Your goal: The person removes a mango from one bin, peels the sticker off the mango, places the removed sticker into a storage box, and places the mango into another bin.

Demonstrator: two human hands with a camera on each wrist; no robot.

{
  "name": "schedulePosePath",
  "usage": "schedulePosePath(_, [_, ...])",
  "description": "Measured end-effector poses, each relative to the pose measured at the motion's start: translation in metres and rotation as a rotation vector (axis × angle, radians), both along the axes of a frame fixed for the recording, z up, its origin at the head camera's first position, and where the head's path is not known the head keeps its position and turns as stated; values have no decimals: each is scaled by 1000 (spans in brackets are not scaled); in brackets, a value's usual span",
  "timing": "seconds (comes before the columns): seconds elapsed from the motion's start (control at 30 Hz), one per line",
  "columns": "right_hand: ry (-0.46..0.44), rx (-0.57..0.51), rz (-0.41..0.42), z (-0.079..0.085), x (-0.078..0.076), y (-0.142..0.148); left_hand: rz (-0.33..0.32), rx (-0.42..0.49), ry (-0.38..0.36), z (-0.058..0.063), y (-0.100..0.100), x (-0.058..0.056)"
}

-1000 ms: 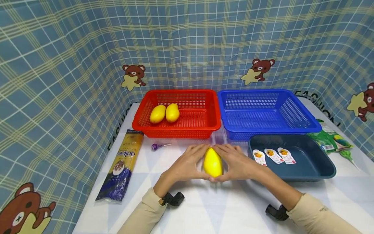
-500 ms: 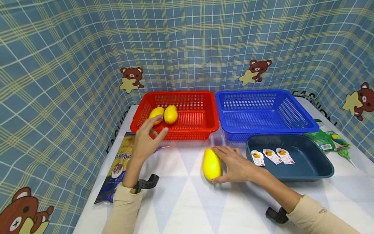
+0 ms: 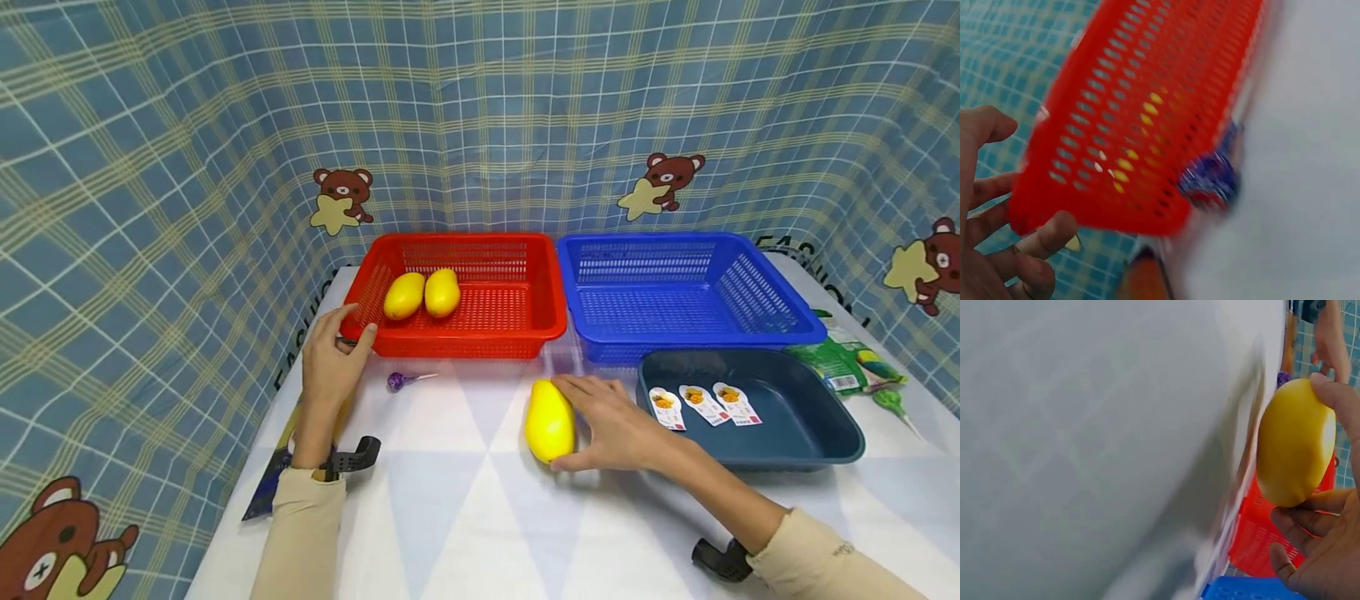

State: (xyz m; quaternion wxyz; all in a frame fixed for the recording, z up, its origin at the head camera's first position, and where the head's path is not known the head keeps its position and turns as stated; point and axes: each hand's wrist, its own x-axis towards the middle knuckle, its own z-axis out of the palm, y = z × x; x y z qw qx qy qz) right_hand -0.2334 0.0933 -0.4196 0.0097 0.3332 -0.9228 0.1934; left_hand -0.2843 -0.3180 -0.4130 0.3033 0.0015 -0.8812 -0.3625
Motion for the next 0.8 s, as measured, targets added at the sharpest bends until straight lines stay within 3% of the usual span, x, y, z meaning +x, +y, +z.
schedulePosePath(0.2, [2, -55, -14, 19, -1, 9, 20, -50, 6, -11, -5, -2])
schedulePosePath(0.43, [-16, -154, -6, 57, -10, 13, -4, -29, 17, -13, -7, -4])
schedulePosePath(0.6, [-12, -162, -12, 83, -27, 12, -10, -9, 15, -14, -6, -3])
schedulePosePath(0.8, [5, -157, -1, 106, -59, 0, 3, 8, 41, -16, -6, -2])
